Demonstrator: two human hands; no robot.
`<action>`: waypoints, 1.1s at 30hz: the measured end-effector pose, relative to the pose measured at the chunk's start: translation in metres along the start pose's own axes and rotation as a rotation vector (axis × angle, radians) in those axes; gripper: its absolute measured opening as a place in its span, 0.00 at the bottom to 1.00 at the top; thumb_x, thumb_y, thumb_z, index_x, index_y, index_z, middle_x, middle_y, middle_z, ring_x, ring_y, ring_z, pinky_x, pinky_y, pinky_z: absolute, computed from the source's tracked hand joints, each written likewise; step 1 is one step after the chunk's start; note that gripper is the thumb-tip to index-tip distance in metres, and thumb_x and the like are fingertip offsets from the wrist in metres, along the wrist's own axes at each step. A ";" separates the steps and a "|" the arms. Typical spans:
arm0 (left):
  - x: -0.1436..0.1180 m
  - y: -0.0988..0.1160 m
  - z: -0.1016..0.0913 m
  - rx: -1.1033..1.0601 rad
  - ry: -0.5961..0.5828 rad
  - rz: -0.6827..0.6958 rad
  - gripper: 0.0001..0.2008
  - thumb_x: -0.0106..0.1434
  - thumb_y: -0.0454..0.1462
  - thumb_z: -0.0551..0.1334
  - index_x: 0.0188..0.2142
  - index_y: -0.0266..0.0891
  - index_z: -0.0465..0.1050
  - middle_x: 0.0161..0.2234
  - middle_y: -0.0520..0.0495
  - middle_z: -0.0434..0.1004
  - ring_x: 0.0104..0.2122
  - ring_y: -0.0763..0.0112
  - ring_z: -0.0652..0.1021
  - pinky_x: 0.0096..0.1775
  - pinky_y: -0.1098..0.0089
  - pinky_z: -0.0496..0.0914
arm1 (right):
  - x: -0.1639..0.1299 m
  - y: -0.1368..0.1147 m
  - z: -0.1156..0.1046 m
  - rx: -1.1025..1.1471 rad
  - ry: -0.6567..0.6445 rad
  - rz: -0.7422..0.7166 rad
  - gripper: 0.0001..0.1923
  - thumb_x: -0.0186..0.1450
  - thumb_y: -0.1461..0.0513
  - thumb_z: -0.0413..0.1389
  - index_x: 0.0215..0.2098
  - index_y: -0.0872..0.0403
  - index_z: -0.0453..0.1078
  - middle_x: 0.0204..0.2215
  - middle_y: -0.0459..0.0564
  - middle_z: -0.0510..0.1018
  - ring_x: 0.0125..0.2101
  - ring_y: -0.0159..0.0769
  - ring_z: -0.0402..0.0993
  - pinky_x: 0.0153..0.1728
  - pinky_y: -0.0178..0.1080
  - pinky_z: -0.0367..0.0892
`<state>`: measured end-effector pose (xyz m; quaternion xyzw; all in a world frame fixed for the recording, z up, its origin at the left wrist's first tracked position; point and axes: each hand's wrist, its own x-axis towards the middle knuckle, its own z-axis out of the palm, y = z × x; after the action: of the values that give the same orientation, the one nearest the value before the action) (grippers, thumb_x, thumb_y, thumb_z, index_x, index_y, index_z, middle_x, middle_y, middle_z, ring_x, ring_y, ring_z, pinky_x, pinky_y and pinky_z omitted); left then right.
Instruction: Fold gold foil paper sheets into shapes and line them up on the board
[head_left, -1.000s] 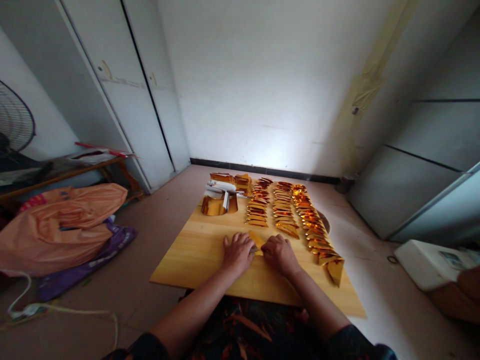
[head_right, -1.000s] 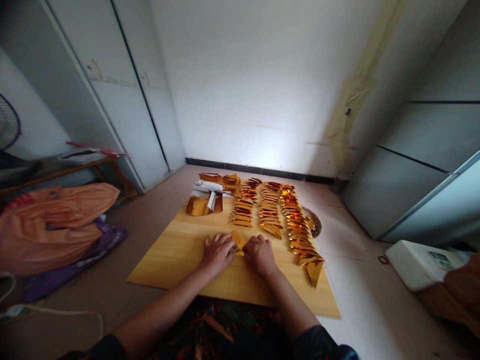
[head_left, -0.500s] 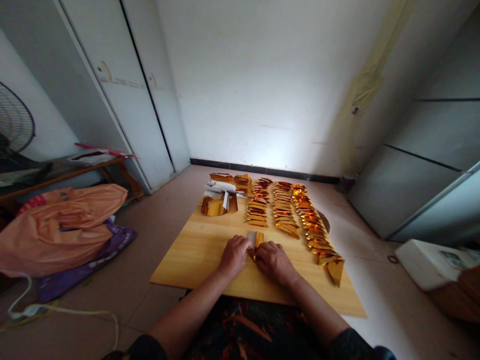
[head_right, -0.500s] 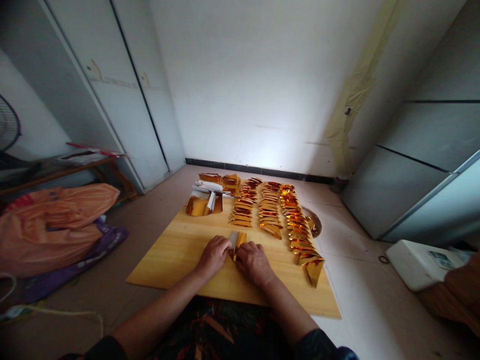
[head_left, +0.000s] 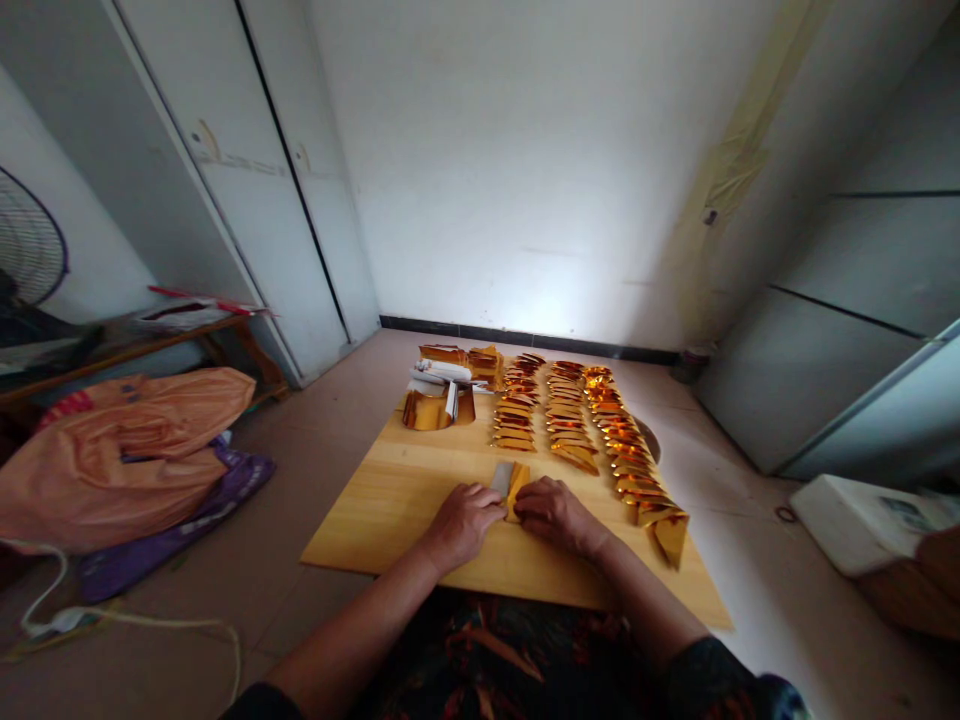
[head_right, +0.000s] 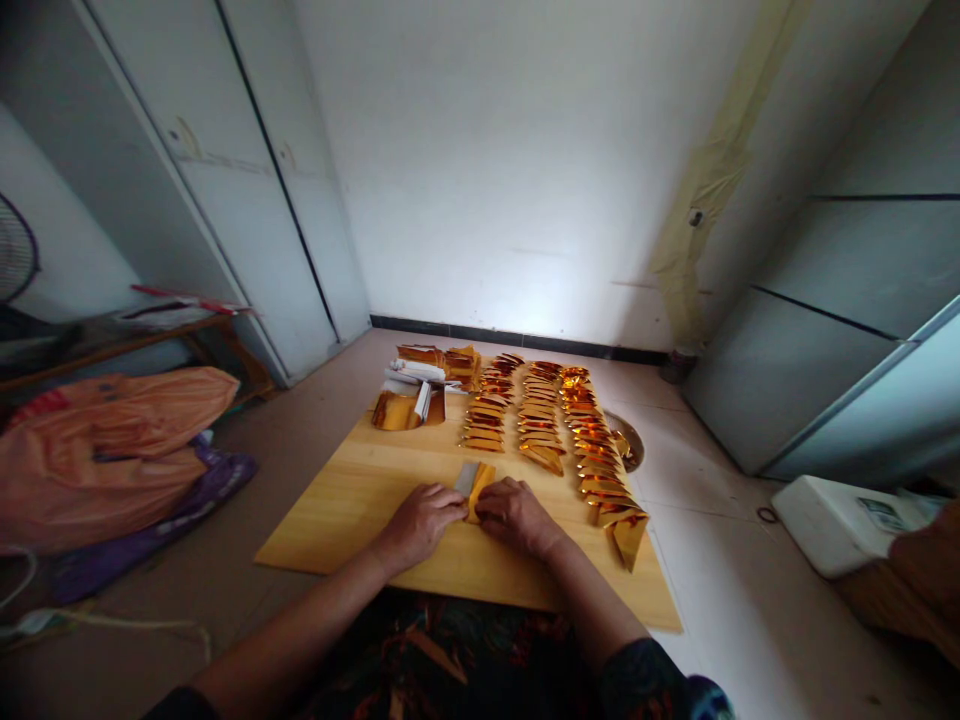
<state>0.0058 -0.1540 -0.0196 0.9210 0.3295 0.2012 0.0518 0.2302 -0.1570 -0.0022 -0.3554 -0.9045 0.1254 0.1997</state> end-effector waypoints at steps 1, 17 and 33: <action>-0.001 -0.001 -0.001 0.007 -0.004 0.004 0.12 0.65 0.33 0.55 0.43 0.44 0.75 0.42 0.49 0.76 0.40 0.68 0.72 0.42 0.64 0.65 | 0.000 0.000 0.001 -0.010 0.010 -0.006 0.06 0.64 0.61 0.55 0.37 0.50 0.74 0.40 0.49 0.77 0.41 0.35 0.69 0.43 0.37 0.60; -0.005 -0.001 -0.006 -0.030 0.022 0.006 0.14 0.61 0.29 0.54 0.40 0.45 0.75 0.43 0.50 0.77 0.40 0.69 0.73 0.43 0.64 0.64 | 0.018 0.009 0.027 -0.150 0.095 0.097 0.14 0.70 0.60 0.46 0.30 0.55 0.69 0.28 0.49 0.72 0.30 0.32 0.66 0.32 0.34 0.57; -0.005 0.006 -0.011 0.070 -0.023 0.024 0.11 0.61 0.31 0.56 0.40 0.44 0.73 0.45 0.49 0.77 0.43 0.67 0.73 0.44 0.62 0.61 | 0.014 0.002 0.022 -0.051 0.089 0.174 0.04 0.64 0.65 0.52 0.31 0.54 0.68 0.30 0.48 0.72 0.32 0.32 0.67 0.34 0.33 0.58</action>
<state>0.0008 -0.1622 -0.0101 0.9283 0.3249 0.1794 0.0210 0.2123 -0.1478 -0.0190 -0.4427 -0.8633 0.1035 0.2189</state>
